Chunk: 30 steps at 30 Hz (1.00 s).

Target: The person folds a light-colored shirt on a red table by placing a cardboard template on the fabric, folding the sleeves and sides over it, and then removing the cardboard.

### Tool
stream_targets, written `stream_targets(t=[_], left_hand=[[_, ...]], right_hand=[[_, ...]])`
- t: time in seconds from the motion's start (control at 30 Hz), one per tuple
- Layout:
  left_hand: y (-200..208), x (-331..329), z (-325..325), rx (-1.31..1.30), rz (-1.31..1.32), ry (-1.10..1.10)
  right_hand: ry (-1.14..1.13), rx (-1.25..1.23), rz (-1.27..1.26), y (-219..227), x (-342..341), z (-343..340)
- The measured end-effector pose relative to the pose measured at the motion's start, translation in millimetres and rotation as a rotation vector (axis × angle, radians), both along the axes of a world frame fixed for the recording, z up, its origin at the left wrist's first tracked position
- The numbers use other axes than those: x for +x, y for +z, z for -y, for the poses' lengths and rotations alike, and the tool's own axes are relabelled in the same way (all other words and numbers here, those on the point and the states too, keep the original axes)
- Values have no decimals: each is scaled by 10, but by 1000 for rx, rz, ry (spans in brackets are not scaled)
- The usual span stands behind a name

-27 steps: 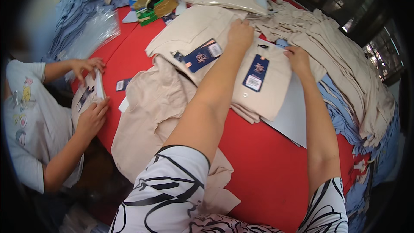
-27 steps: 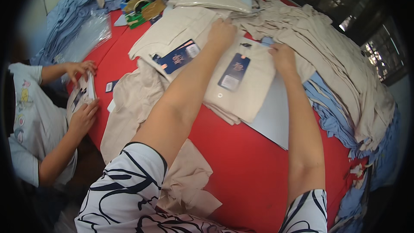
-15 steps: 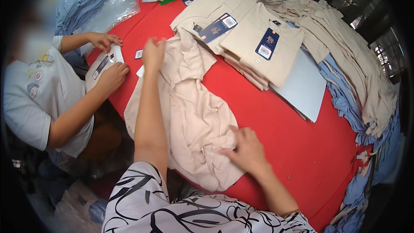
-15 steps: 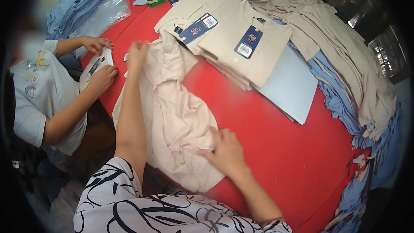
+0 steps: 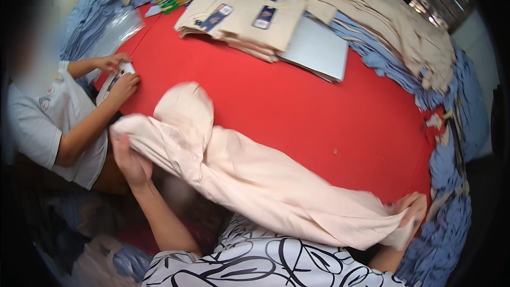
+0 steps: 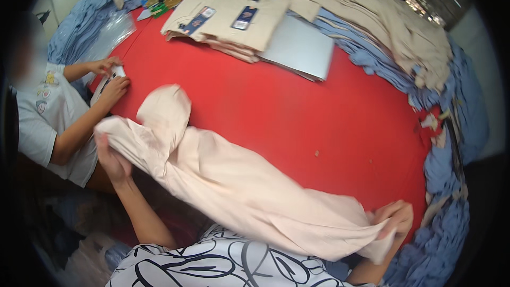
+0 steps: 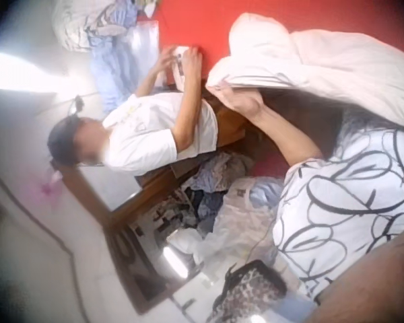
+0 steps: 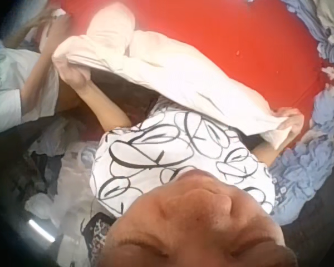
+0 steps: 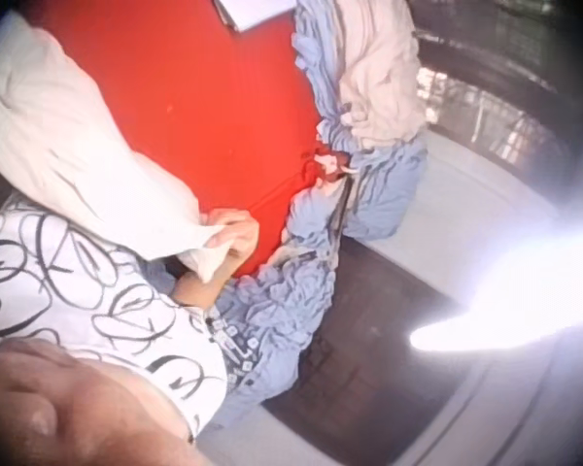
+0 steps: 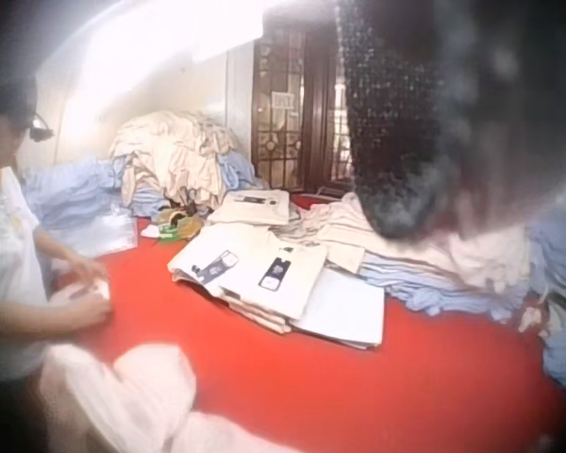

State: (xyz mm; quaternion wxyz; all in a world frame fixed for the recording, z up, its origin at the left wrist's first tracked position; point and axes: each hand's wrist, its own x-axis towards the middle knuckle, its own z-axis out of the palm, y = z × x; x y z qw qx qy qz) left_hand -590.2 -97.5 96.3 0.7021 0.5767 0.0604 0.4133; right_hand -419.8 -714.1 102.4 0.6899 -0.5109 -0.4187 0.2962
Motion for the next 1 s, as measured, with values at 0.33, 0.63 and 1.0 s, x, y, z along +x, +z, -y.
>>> stream_targets(t=[0.33,0.63,1.0], left_hand=[[-182,2277,1018,1000,-392,27],[-1218,356,2448,1300,-885,-190],[-91,-187,1555,-12,-506,-317]], right_hand=[[-1361,-1027,63,-786,-58,460],[-1476,-756,637,-1427,150,386],[-1189,-189,-68,-719,615,1288]])
